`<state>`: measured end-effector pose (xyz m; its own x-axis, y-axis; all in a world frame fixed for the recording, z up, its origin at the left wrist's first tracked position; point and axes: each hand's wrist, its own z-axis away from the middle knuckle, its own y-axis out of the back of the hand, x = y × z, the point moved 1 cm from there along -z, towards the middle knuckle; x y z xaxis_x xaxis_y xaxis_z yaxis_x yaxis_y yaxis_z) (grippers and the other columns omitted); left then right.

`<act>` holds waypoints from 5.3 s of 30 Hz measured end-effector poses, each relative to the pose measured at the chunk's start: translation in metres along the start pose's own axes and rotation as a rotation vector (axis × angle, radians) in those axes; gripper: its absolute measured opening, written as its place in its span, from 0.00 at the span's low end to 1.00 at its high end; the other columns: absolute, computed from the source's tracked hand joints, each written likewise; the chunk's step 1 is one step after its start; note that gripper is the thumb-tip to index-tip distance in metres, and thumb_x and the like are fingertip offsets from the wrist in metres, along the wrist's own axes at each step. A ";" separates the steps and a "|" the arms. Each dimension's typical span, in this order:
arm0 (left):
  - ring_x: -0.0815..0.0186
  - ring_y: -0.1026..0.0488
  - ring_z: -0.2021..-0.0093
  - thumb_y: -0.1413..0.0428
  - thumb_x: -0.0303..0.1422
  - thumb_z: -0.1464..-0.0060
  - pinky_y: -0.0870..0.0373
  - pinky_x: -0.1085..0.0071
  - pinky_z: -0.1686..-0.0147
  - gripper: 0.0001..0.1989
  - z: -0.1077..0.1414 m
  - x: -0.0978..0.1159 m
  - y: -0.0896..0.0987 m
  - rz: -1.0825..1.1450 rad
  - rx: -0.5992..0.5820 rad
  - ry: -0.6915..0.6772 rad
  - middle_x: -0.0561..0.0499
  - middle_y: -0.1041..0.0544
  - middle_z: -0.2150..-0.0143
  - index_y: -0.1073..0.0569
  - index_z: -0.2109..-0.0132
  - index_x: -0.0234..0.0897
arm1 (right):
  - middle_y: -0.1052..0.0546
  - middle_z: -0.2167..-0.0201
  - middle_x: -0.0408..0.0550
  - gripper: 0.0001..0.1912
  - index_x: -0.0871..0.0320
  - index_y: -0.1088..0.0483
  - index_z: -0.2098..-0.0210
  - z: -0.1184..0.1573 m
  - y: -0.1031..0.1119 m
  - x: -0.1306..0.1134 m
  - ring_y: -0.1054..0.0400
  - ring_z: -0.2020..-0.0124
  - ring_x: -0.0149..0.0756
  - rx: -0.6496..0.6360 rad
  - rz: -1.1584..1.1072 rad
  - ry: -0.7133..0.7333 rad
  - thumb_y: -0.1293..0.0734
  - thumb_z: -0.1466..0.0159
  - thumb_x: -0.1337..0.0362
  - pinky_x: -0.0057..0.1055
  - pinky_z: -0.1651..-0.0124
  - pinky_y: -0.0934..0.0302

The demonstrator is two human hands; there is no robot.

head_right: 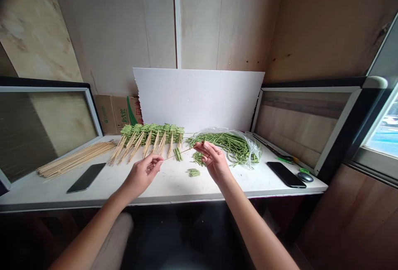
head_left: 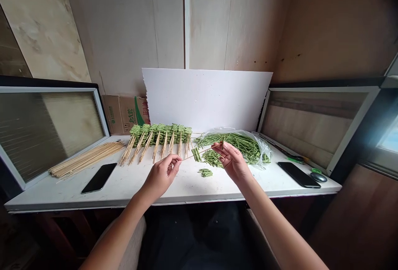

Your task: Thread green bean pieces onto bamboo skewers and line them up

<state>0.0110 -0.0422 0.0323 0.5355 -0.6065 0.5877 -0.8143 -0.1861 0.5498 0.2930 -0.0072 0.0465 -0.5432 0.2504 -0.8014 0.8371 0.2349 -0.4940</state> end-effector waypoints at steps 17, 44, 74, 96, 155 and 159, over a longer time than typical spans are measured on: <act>0.66 0.24 0.63 0.47 0.41 0.31 0.25 0.73 0.64 0.11 0.000 -0.002 -0.001 0.045 0.007 0.007 0.50 0.22 0.61 0.25 0.52 0.40 | 0.14 0.55 0.47 0.13 0.52 0.19 0.61 -0.004 0.005 0.003 0.20 0.49 0.41 -0.001 -0.063 -0.031 0.18 0.44 0.61 0.21 0.75 0.32; 0.65 0.23 0.62 0.46 0.42 0.32 0.24 0.74 0.66 0.12 -0.001 -0.005 0.000 0.054 0.038 -0.009 0.47 0.21 0.60 0.23 0.53 0.39 | 0.14 0.58 0.48 0.12 0.51 0.19 0.62 0.001 0.000 0.001 0.19 0.51 0.44 0.009 0.068 0.030 0.18 0.44 0.58 0.25 0.75 0.35; 0.71 0.35 0.76 0.45 0.39 0.33 0.35 0.74 0.72 0.11 -0.003 -0.013 0.003 -0.047 0.023 -0.022 0.52 0.23 0.68 0.22 0.57 0.38 | 0.14 0.64 0.49 0.16 0.53 0.19 0.66 -0.007 0.011 0.006 0.18 0.63 0.43 0.073 0.181 0.073 0.15 0.51 0.59 0.27 0.78 0.38; 0.64 0.22 0.65 0.43 0.42 0.34 0.24 0.70 0.63 0.13 -0.003 -0.026 -0.006 0.124 0.002 0.068 0.47 0.19 0.62 0.21 0.56 0.37 | 0.14 0.63 0.50 0.15 0.53 0.16 0.61 -0.008 0.015 0.007 0.18 0.60 0.44 0.013 0.292 0.059 0.18 0.45 0.55 0.30 0.71 0.32; 0.69 0.27 0.69 0.45 0.35 0.32 0.32 0.74 0.69 0.09 -0.002 -0.015 0.006 -0.172 0.065 -0.173 0.50 0.18 0.61 0.21 0.55 0.39 | 0.15 0.66 0.51 0.12 0.53 0.16 0.68 -0.011 0.019 0.007 0.20 0.59 0.43 -0.005 0.264 -0.010 0.17 0.47 0.54 0.30 0.71 0.35; 0.68 0.27 0.69 0.46 0.36 0.32 0.31 0.74 0.69 0.10 -0.002 -0.015 0.007 -0.182 0.060 -0.159 0.50 0.18 0.61 0.21 0.55 0.40 | 0.14 0.66 0.51 0.10 0.52 0.15 0.68 -0.010 0.021 0.006 0.20 0.60 0.42 -0.025 0.306 0.014 0.18 0.45 0.55 0.32 0.69 0.35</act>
<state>-0.0016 -0.0327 0.0288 0.6365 -0.6719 0.3787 -0.7218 -0.3459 0.5994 0.3061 0.0087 0.0346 -0.2669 0.3257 -0.9070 0.9602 0.1699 -0.2215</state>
